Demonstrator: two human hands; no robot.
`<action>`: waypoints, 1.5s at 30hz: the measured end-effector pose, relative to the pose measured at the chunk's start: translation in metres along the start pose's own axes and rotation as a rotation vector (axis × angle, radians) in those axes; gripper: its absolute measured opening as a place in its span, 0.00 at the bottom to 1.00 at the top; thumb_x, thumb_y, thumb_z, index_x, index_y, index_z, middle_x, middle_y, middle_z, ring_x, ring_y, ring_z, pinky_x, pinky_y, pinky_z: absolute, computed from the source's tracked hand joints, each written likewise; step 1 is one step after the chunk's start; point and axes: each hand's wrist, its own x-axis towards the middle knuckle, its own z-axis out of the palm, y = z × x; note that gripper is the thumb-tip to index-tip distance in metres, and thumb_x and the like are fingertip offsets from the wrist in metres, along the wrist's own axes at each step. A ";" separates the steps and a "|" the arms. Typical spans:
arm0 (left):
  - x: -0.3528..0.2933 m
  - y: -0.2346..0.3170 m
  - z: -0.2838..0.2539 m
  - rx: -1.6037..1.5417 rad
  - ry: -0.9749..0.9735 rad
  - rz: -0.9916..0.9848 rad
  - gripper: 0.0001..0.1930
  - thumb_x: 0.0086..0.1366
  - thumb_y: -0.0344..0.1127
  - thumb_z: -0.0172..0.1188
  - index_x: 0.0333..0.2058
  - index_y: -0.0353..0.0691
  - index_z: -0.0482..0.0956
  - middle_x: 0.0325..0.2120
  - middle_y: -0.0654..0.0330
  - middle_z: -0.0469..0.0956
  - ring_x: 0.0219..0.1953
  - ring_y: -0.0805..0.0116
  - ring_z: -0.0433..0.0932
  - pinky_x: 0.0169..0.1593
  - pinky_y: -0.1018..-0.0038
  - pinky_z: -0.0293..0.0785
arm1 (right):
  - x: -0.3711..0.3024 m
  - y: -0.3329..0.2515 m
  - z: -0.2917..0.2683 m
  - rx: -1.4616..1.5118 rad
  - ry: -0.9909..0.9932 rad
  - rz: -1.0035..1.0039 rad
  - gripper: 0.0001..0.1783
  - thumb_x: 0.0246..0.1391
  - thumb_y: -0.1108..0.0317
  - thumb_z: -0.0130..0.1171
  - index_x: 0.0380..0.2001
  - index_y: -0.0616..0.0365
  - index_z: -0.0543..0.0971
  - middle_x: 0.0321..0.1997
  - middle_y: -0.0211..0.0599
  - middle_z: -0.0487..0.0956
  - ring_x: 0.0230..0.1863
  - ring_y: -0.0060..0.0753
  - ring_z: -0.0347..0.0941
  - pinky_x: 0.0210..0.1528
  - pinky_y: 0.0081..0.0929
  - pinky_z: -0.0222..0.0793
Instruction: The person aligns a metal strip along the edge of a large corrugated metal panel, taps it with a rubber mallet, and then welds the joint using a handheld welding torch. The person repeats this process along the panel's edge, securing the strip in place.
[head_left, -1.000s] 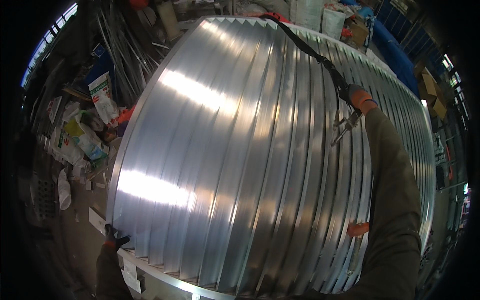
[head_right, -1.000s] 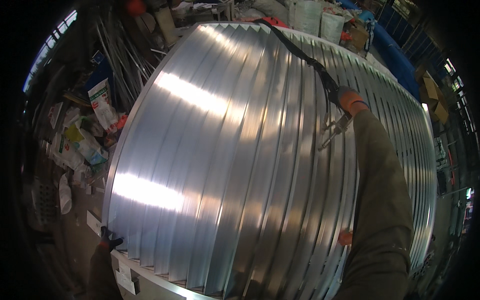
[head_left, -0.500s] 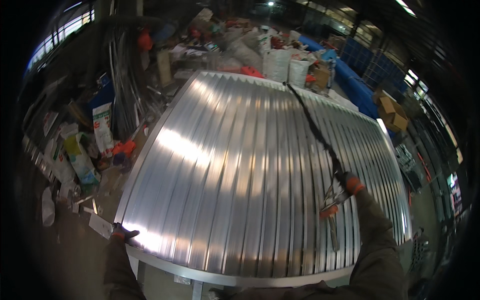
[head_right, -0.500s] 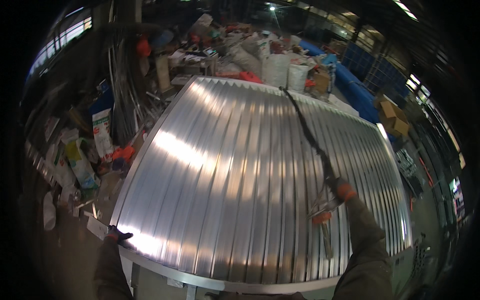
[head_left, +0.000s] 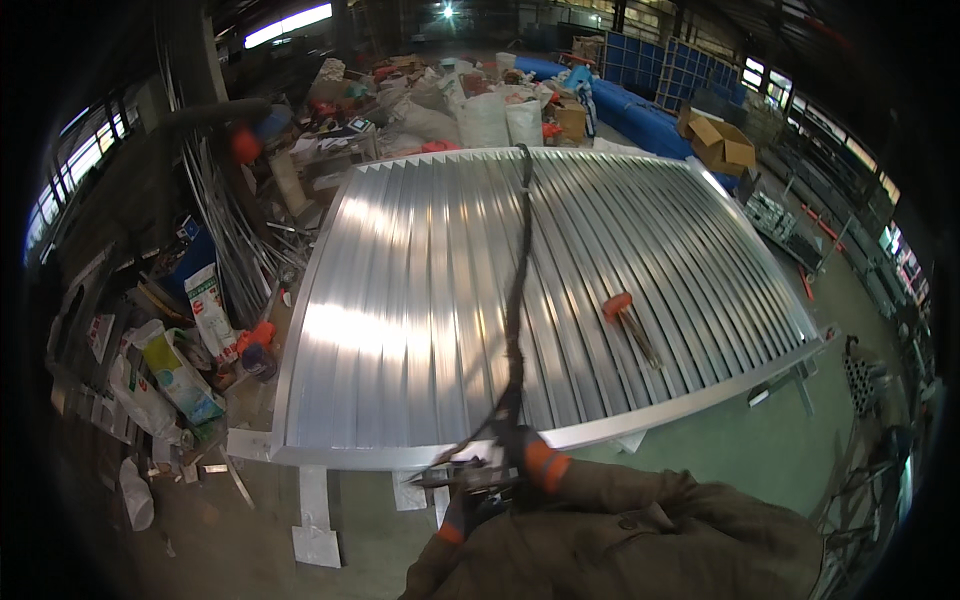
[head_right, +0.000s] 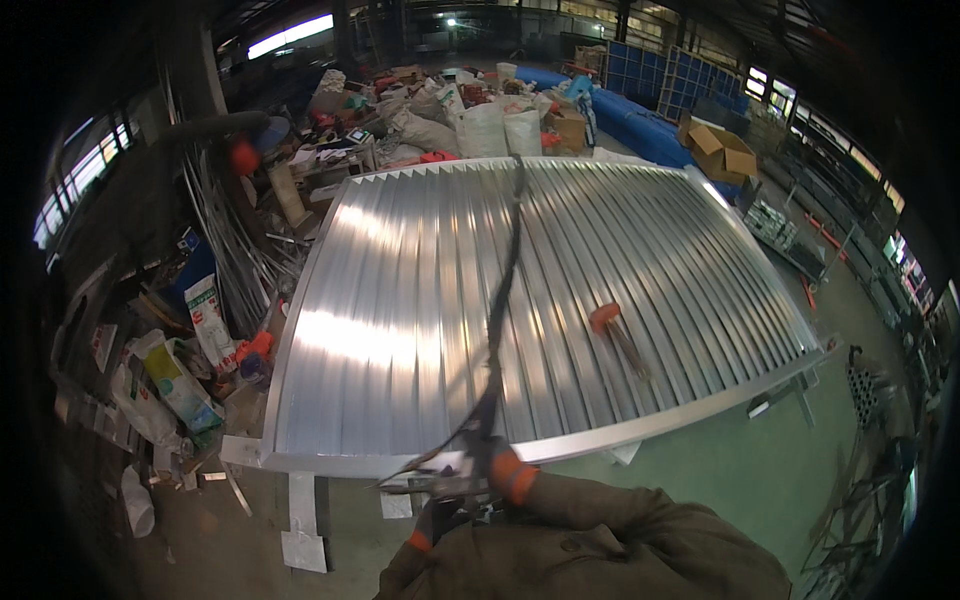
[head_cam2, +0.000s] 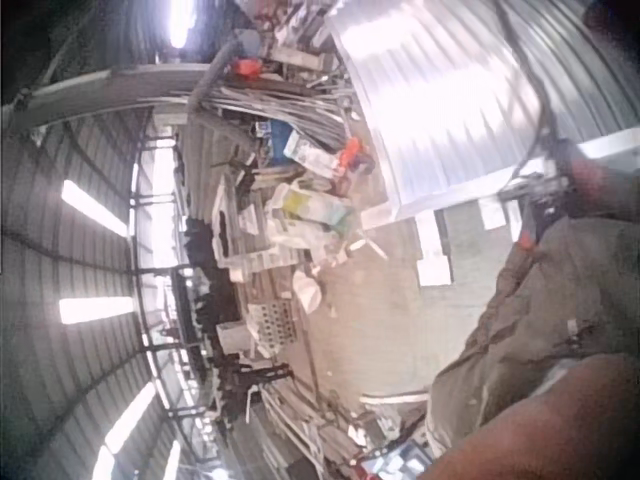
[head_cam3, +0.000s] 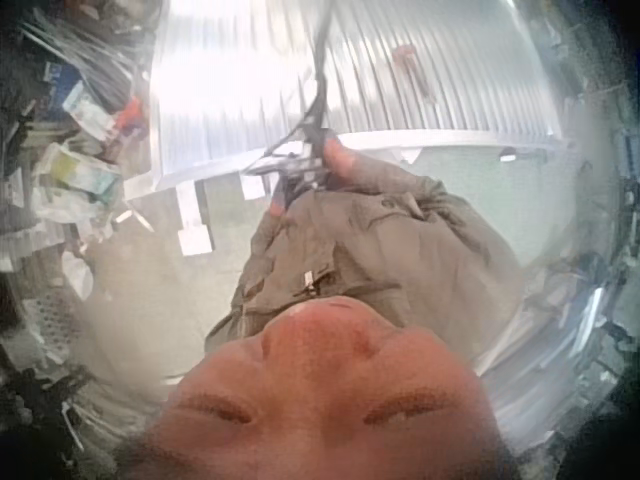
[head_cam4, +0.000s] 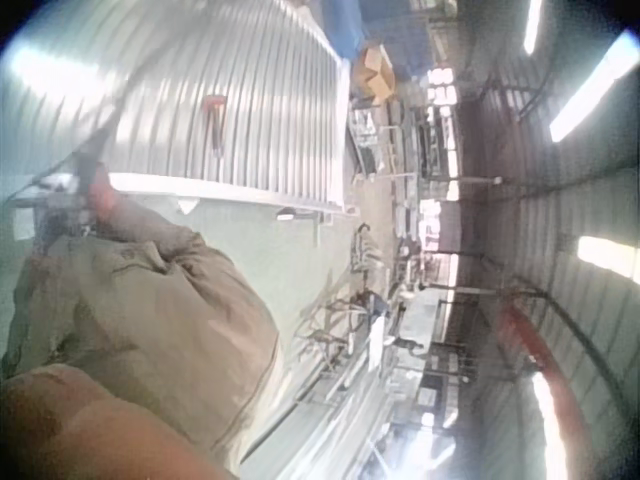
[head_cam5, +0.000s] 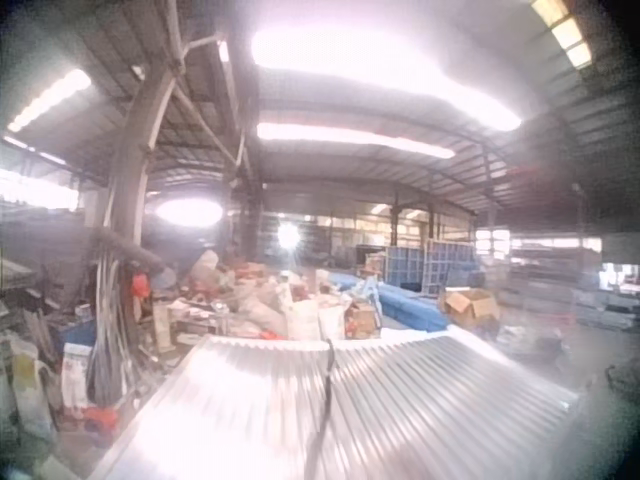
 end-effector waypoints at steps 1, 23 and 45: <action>-0.006 0.014 0.000 0.085 0.018 -0.085 0.34 0.74 0.46 0.68 0.70 0.32 0.69 0.69 0.52 0.75 0.70 0.60 0.74 0.72 0.61 0.71 | -0.010 0.002 0.021 -0.147 -0.152 -0.074 0.38 0.69 0.33 0.61 0.43 0.65 0.87 0.31 0.39 0.84 0.32 0.31 0.77 0.33 0.37 0.73; -0.026 0.175 -0.080 -0.761 0.638 -0.205 0.34 0.67 0.36 0.66 0.67 0.21 0.72 0.55 0.46 0.83 0.56 0.52 0.84 0.65 0.55 0.79 | 0.420 -0.153 -0.129 1.168 -0.529 -0.211 0.40 0.58 0.25 0.66 0.36 0.58 0.83 0.28 0.32 0.78 0.27 0.35 0.76 0.29 0.34 0.74; 0.079 0.224 -0.116 -0.548 -0.283 -0.070 0.16 0.72 0.38 0.70 0.51 0.32 0.86 0.44 0.59 0.89 0.47 0.70 0.85 0.55 0.67 0.81 | -0.115 0.019 -0.484 -1.208 0.872 0.009 0.18 0.78 0.61 0.48 0.56 0.63 0.78 0.42 0.36 0.82 0.37 0.35 0.76 0.45 0.36 0.69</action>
